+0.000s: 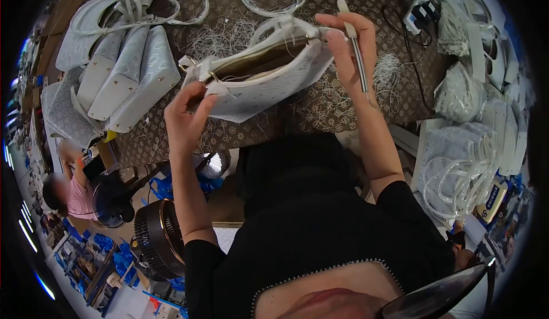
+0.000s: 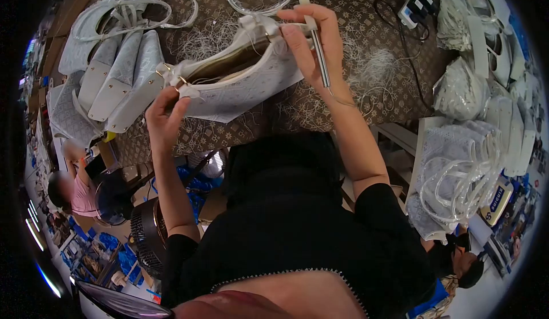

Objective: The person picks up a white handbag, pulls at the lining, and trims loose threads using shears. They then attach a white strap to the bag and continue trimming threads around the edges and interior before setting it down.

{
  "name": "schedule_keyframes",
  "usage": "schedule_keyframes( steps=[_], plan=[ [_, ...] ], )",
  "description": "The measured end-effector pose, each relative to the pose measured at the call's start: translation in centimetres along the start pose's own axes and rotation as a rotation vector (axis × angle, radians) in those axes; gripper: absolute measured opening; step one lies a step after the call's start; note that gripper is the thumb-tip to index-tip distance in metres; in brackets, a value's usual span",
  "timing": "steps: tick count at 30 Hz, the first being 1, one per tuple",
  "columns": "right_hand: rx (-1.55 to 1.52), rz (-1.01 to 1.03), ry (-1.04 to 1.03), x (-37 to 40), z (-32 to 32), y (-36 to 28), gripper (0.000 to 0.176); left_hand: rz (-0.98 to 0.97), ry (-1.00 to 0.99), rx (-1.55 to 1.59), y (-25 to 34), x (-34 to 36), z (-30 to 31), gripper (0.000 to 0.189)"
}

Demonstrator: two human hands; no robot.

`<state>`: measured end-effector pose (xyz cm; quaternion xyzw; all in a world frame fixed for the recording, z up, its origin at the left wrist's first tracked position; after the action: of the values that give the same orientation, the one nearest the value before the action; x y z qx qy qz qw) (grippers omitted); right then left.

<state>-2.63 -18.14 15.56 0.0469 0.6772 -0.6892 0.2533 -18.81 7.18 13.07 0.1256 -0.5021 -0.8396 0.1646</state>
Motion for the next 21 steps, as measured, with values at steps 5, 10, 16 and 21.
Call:
schedule_keyframes(
  steps=[5,10,16,21],
  plan=[
    [-0.035,-0.052,0.03,0.8,-0.5,1.4,0.025,-0.32,0.455,0.12,4.6,1.6,2.7,0.012],
    [-0.083,0.01,0.065,0.5,-0.5,2.3,0.021,-0.432,0.169,-0.148,8.7,-2.5,-8.1,0.018],
    [-0.052,-0.012,0.108,1.1,0.1,2.3,0.019,-0.075,-0.046,0.278,4.8,-6.7,-12.9,0.022],
    [-0.072,-0.006,0.111,1.2,0.1,2.3,0.018,-0.068,-0.086,0.376,4.0,-7.0,-13.3,0.022]
  ],
)
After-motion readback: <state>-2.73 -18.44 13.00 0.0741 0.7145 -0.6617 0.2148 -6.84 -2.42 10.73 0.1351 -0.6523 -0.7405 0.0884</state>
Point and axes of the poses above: each hand's wrist, its own x-axis away from the middle knuckle, its own z-axis out of the back of the hand, y = z × x, the point moved 10 cm from there along -x, towards the middle knuckle, and after that the axes turned 1 degree about -x, right-handed, at the moved point
